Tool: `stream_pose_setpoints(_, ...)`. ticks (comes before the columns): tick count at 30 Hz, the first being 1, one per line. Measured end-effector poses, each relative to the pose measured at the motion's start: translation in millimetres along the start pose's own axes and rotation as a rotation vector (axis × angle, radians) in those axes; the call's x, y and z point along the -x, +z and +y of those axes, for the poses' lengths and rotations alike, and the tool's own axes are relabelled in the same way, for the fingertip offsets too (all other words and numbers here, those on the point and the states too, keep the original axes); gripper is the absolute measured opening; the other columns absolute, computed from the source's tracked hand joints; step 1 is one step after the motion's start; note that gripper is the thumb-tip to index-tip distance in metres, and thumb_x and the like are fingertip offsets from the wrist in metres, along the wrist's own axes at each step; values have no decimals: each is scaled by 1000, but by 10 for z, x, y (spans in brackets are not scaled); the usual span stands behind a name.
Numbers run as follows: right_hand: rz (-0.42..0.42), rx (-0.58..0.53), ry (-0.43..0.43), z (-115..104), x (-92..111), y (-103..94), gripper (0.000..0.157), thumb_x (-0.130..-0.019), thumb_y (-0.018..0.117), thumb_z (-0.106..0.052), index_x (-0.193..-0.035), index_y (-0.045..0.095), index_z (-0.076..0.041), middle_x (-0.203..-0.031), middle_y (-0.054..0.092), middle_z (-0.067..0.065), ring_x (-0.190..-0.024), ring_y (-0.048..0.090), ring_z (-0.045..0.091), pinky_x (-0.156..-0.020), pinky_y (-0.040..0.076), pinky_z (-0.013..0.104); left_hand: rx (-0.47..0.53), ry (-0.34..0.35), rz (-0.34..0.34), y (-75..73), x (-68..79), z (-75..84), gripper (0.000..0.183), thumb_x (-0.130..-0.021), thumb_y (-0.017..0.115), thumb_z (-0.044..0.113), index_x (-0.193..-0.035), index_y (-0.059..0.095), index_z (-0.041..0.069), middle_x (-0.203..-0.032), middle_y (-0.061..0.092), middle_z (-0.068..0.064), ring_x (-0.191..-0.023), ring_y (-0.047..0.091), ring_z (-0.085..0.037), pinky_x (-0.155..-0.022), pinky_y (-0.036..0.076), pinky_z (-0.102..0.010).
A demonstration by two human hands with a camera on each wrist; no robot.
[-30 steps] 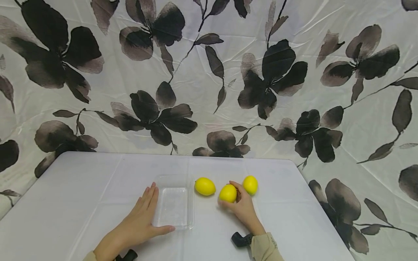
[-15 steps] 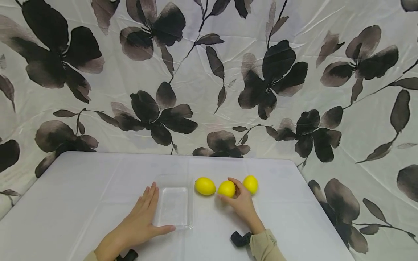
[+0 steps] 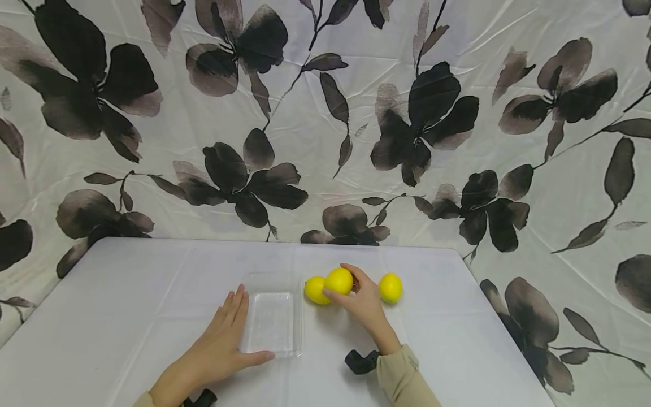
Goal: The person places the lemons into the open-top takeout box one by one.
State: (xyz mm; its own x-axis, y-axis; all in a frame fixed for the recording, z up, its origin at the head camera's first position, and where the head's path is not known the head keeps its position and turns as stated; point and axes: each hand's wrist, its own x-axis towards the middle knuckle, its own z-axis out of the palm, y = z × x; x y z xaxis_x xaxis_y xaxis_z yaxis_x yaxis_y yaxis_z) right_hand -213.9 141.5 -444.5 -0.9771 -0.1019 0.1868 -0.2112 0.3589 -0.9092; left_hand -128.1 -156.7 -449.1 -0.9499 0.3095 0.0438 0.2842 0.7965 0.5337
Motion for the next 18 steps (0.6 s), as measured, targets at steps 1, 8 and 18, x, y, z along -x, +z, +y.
stream_pose_setpoints(1, -3, 1, 0, -31, -11, 17, 73, -77, 86, -30, -139, 55, -6, -134, 59, 11, -114, 60, 27, -101, 49, 42, -2, -1, 0, 1, -3, 0, 131, -74, 68, 75, -154, 7, -9, -164, -4, -23, -149, 0, -44, -115, 11, -66)
stream_pose_setpoints(8, -40, 9, -22, -219, -144, 154, 72, -78, 84, -35, -138, 56, -8, -130, 60, 8, -102, 60, 23, -92, 52, 38, -28, -13, -4, 14, -36, -6, 131, -74, 66, 76, -154, 7, -10, -164, -3, -23, -149, 0, -44, -115, 11, -66)
stream_pose_setpoints(18, -114, 32, 6, -543, -289, 364, 71, -77, 83, -39, -136, 57, -9, -125, 62, 8, -103, 61, 23, -90, 54, 40, -28, -32, -16, -13, -53, 27, 131, -75, 66, 77, -154, 8, -10, -163, -3, -24, -149, 0, -45, -115, 10, -66)
